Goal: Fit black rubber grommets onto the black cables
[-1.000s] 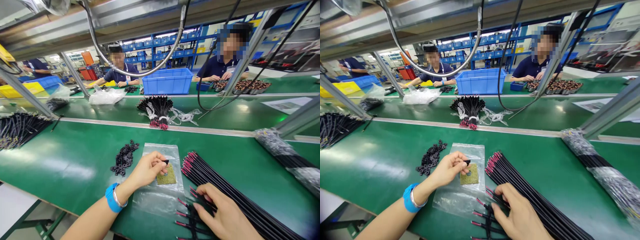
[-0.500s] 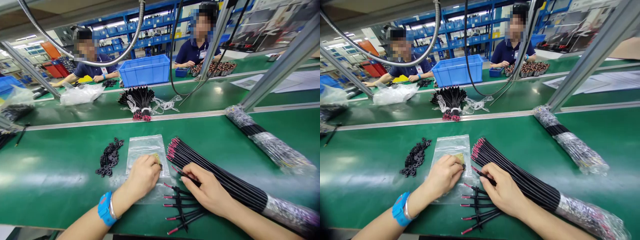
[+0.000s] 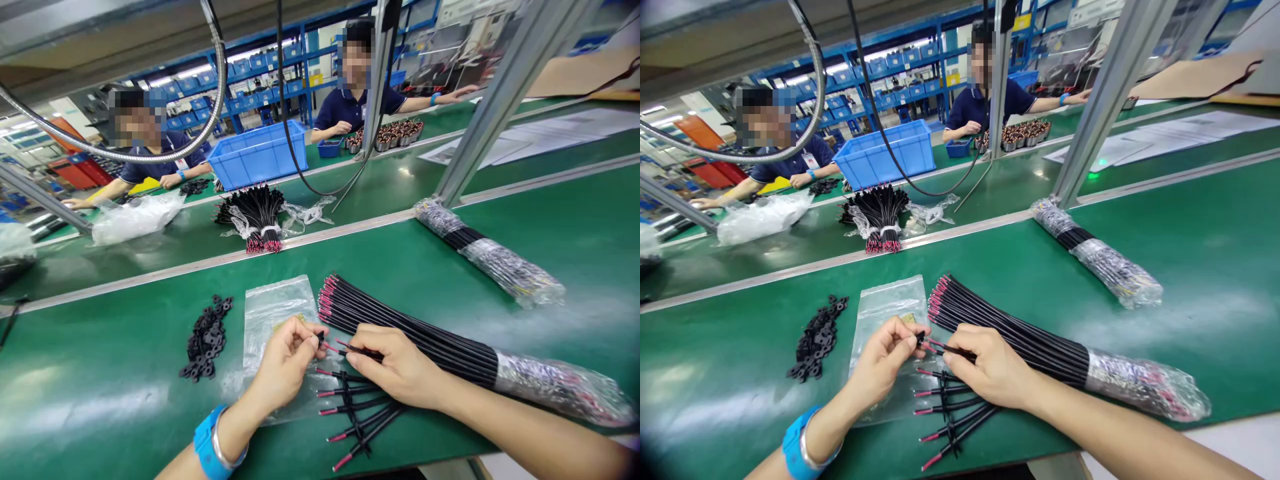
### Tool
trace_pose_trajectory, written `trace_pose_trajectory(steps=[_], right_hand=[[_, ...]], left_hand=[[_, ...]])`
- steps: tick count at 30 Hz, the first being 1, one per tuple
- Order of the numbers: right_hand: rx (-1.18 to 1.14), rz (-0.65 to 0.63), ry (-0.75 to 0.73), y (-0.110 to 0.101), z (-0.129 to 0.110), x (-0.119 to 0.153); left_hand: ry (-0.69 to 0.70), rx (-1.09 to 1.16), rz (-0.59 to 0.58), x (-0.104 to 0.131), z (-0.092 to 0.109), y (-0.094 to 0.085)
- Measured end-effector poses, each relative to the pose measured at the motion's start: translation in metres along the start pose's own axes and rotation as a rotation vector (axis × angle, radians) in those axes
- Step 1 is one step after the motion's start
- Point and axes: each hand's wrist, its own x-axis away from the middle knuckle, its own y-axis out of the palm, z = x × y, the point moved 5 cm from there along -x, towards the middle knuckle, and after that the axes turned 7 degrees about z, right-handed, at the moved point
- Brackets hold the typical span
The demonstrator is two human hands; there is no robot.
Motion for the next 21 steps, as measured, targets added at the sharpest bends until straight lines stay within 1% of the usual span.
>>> trace_pose_trajectory(steps=[5,10,13,16,19,21], right_hand=[[-0.013,-0.012,0.037,0.002,0.001,-0.001],[-0.015,-0.023,0.030,0.007,0.008,0.003],[-0.022,-0.054,0.036,0.012,0.014,0.005],[-0.006,-0.097,0.040,0.016,0.018,0.007],[0.006,-0.131,0.038,0.017,0.018,0.008],[0.018,-0.148,0.030,0.018,0.017,0.008]], left_hand=[[0.047,0.016,-0.030,0.002,0.002,-0.001],[0.151,-0.102,-0.042,0.006,0.004,-0.003],[0.199,-0.161,-0.029,0.007,0.006,-0.004],[0.219,-0.144,-0.004,0.010,0.009,-0.005],[0.241,-0.151,-0.003,0.014,0.012,-0.002],[0.230,-0.182,-0.025,0.015,0.011,0.003]])
